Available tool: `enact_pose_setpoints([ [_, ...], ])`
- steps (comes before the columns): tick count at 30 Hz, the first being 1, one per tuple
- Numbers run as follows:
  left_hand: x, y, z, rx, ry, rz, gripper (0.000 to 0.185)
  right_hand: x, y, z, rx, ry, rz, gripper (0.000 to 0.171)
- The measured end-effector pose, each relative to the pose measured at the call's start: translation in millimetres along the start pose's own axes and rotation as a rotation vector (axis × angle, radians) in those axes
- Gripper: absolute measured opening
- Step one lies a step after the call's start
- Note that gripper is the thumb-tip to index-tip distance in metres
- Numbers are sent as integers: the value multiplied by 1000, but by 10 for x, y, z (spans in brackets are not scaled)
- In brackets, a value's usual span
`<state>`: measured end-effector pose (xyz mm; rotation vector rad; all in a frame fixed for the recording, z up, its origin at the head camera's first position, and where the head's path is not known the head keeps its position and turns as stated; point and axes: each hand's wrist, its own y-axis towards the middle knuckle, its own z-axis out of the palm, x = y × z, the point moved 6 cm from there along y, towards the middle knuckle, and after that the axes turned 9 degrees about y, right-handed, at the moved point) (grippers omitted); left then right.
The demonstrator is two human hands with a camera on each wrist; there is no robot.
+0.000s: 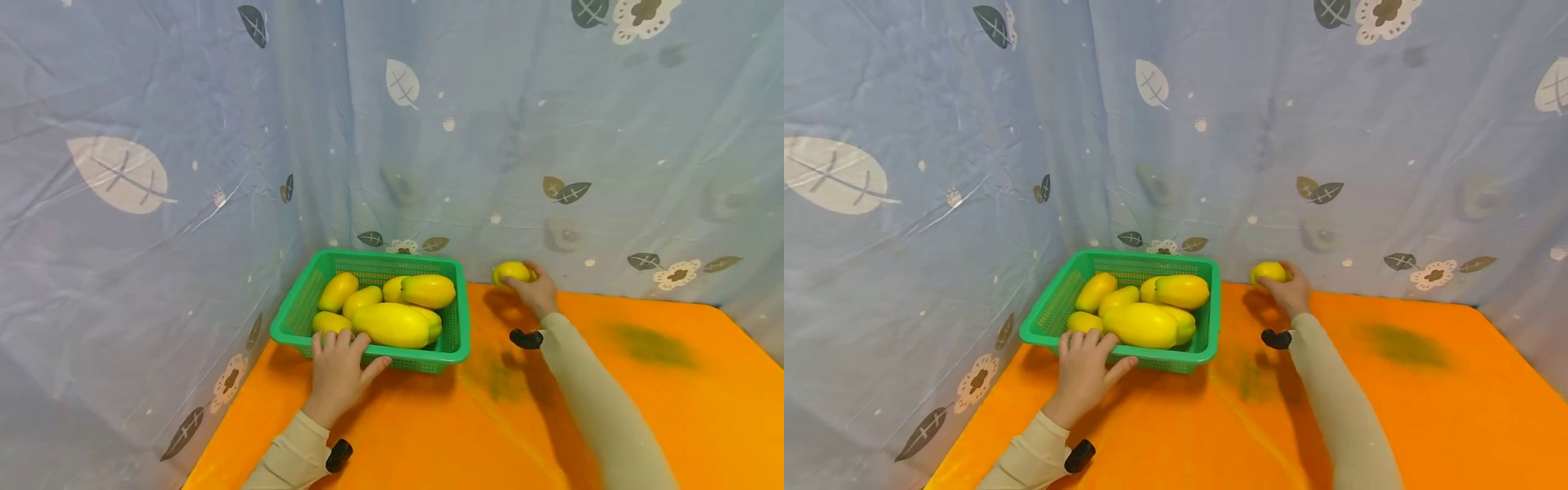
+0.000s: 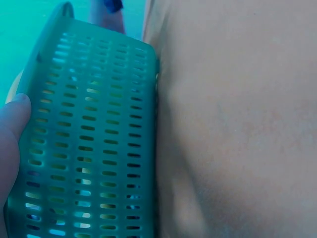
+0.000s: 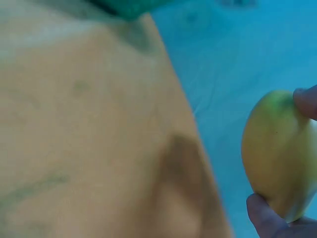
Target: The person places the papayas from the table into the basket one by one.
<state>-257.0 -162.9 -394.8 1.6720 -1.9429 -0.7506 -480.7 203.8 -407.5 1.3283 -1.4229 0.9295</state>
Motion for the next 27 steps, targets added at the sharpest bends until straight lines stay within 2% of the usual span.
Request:
enact_pose_setpoints([
  [7,-9,-23,10,3,-14,-4,47,550,-297,-15,168,164,-109,80],
  [12,-7,7,-23,-21,-8,14,47,1001,-559,59,258,121,-159,79],
  [19,57,19,-46,-23,-17,5,47,1438,-864,548,423,78,-239,74],
  [24,37,13,-31,-32,-6,14,48,1575,-1089,908,523,32,-282,73],
  [27,9,5,-27,-40,-3,22,48,1622,-1167,1075,553,16,-326,73],
])
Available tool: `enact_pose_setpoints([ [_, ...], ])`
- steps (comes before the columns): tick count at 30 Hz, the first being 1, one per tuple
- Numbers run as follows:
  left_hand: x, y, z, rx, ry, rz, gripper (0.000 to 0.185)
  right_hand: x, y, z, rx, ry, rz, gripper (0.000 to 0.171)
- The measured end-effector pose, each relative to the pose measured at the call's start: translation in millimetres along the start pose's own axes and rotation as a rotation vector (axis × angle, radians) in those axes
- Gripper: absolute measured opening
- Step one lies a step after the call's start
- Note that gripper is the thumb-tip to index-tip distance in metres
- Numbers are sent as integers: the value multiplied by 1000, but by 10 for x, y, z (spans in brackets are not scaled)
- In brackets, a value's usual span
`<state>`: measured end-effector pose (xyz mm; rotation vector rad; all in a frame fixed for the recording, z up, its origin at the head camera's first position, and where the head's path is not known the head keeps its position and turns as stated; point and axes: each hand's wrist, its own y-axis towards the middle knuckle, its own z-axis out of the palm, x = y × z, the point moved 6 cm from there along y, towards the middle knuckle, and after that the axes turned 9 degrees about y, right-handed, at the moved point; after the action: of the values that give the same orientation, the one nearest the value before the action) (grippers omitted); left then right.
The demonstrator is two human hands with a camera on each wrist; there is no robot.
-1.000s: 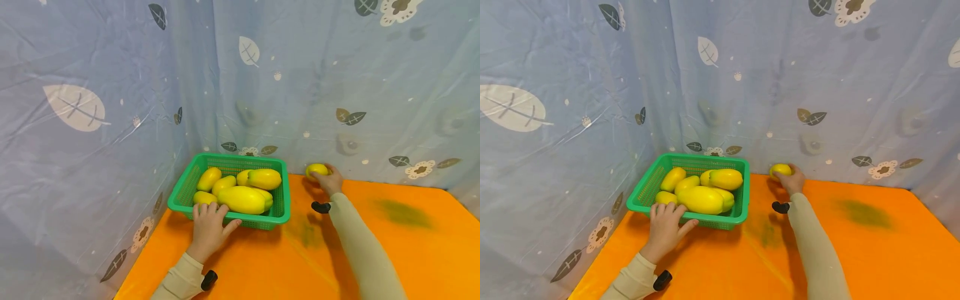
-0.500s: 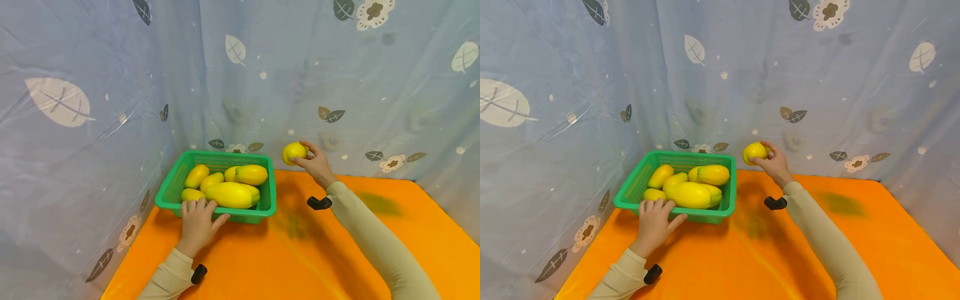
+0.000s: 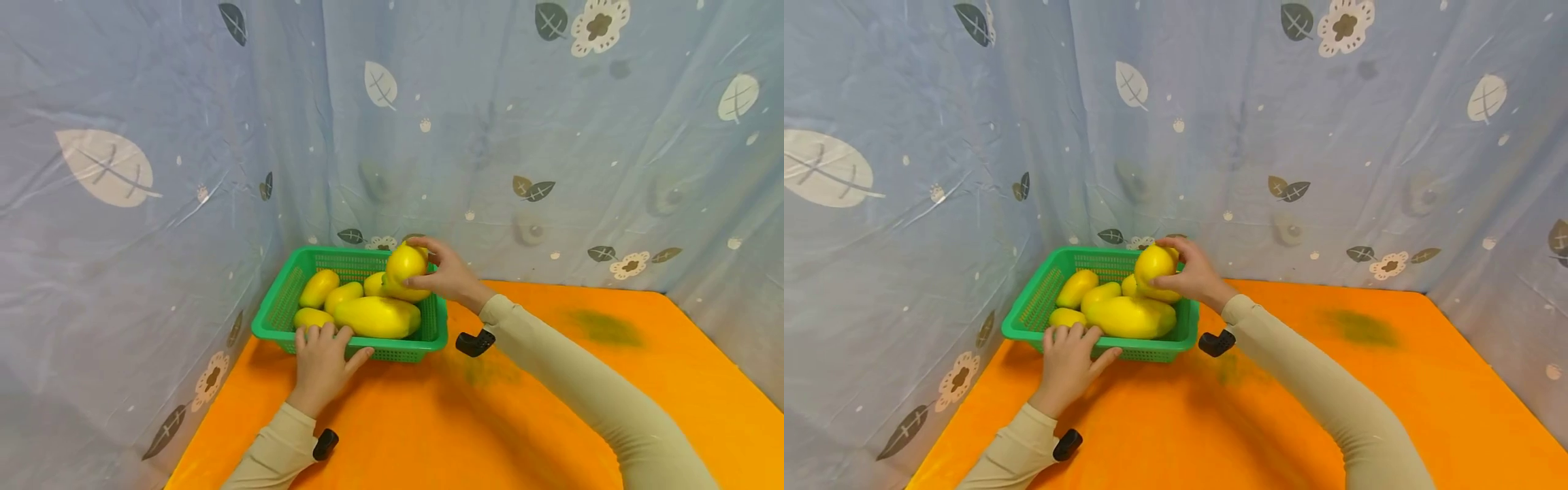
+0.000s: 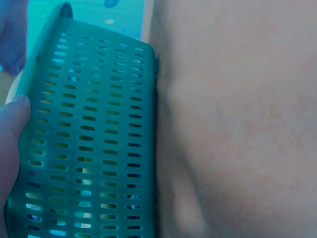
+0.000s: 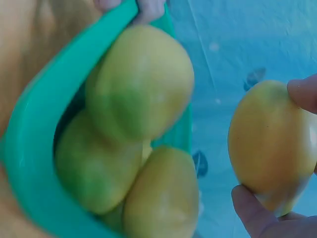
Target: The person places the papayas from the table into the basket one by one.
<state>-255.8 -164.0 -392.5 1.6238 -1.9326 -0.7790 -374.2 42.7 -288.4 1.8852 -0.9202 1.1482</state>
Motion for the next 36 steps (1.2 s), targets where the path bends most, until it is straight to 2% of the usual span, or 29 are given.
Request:
enact_pose_setpoints([
  [4,-36,3,22,-12,-4,4,48,-12,65,145,7,-70,-22,75],
  [9,-82,15,29,-29,-9,11,48,-94,62,233,1,-159,32,81],
  [11,-113,24,38,-32,-13,19,48,-143,30,225,-12,-165,59,81],
  [18,-175,46,58,-14,-52,22,48,-225,-153,131,-52,-101,73,74],
  [23,-185,62,47,9,-98,22,47,-221,-374,-75,-71,-145,50,65],
  [28,-121,67,59,50,-118,22,46,-240,-664,-439,-156,-257,41,62],
  [32,67,34,48,92,-106,9,45,-355,-839,-645,-224,-354,50,61],
  [36,242,-33,64,199,-131,-51,43,-490,-1015,-785,-246,-425,73,60],
])
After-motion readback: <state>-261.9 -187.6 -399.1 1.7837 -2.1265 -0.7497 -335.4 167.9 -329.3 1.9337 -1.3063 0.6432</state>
